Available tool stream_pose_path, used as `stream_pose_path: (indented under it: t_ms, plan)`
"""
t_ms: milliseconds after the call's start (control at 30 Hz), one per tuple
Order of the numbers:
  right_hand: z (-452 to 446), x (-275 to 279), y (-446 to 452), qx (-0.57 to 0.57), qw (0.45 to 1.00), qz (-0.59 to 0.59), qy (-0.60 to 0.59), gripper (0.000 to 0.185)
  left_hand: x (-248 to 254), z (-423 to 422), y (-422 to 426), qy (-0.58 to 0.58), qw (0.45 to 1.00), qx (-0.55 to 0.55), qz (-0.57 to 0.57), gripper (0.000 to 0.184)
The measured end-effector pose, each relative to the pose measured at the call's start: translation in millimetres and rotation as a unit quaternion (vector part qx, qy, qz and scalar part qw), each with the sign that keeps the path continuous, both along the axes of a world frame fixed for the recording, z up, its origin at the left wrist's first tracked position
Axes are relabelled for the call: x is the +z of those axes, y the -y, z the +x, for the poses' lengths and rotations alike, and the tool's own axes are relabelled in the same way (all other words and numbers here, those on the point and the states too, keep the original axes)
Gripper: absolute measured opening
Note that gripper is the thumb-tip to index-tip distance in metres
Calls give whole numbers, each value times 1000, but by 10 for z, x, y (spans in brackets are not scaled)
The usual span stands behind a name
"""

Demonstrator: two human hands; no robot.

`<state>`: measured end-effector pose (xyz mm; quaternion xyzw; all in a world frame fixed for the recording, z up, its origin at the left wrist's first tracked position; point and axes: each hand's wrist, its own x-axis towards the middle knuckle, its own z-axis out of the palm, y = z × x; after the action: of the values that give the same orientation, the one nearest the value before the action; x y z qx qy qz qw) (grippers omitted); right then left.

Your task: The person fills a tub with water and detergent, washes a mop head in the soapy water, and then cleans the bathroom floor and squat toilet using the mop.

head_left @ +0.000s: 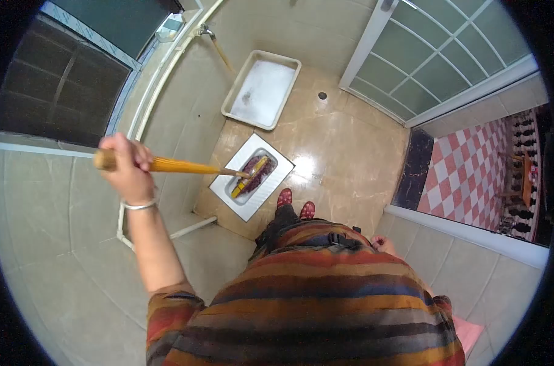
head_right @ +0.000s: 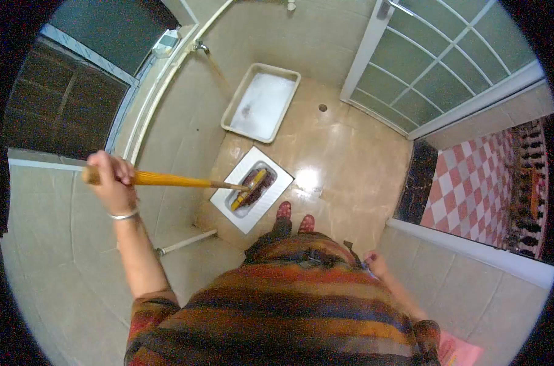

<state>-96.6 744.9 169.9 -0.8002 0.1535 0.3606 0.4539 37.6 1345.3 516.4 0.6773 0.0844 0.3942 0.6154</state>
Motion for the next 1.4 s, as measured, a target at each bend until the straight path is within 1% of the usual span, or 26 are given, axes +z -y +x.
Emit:
stream_pose_path:
  t_ms: [33,100,133,200,267,333,367,400,467,533,567,633,700,733,833,900,967,1000,1067,1100,1133,1167,1200,1233,1300,1400]
  plan:
    - [66,-62,16,3,1000,10,1,15,-323,-36,-17,-29,999,20,-2,21]
    - [168,-28,-40,-11,1000,7,-15,15,-1257,-126,60,-58,998,33,18,17]
    - [181,-102,-44,-14,1000,6,-7,15,-1480,-125,134,-58,997,23,42,16]
    - [126,-55,-75,-18,1000,0,-12,16,-1281,43,-43,-68,998,-15,2,17]
    - [323,354,-404,-10,1000,-4,-25,17,-814,47,-319,-58,998,-17,-14,17]
    - [187,112,-323,8,1000,10,28,17,-227,-10,-426,-16,1000,-24,7,19]
    - [94,27,-273,16,998,16,52,17,-95,-4,-441,24,999,-38,21,20]
    - [79,39,-245,56,998,-26,30,17,-159,-17,-452,27,999,-25,29,19]
    - [-26,-95,-119,70,997,-8,17,18,-456,-106,-417,39,998,6,41,17]
    - [-87,-152,3,79,997,-21,-5,18,-1521,-166,-450,-12,998,40,55,14]
    - [-93,-183,13,76,996,-42,-19,17,-1580,-167,-298,-17,998,25,51,13]
    - [-194,-124,51,80,993,-76,-36,17,-1522,-184,-119,-30,999,-9,23,11]
    - [-146,-64,12,100,990,-96,-24,18,-1190,-141,-208,-29,999,-38,-16,9]
    - [-147,-94,-11,86,992,-82,-32,18,-891,-157,-196,-9,999,-34,-22,10]
    - [-289,-228,89,72,995,-53,-41,17,-747,-290,-146,52,997,-55,-31,12]
    - [-425,-722,326,102,994,-33,-3,17,-1298,-307,-113,-4,1000,-8,9,13]
    - [-343,-663,145,91,992,-82,-27,18,-1506,-201,-78,-40,999,4,30,14]
    - [-364,-588,170,88,989,-114,-46,18,-1359,-159,-82,-56,998,-21,-10,13]
    - [-290,-516,111,80,993,-86,-28,20,-849,-146,-25,-3,999,-33,-25,13]
    - [-366,-468,107,75,994,-72,-27,21,-737,-178,-14,17,999,-40,-33,13]
    - [-414,-408,124,89,995,-41,-17,20,-755,-226,-55,38,998,-36,-16,13]
    - [-363,-376,125,103,995,-9,2,19,-1003,-248,-58,17,1000,-16,1,14]
    - [-315,-321,121,117,993,23,21,19,-1447,-296,-57,-4,1000,4,19,14]
    - [-287,-294,101,90,995,36,31,17,-1672,-311,-53,-26,999,25,37,15]
    - [-356,-301,16,26,996,67,49,15,-1575,-244,57,-66,996,-3,54,17]
    - [-108,380,-390,36,999,-33,-15,14,-1202,-206,-41,-109,993,-31,31,19]
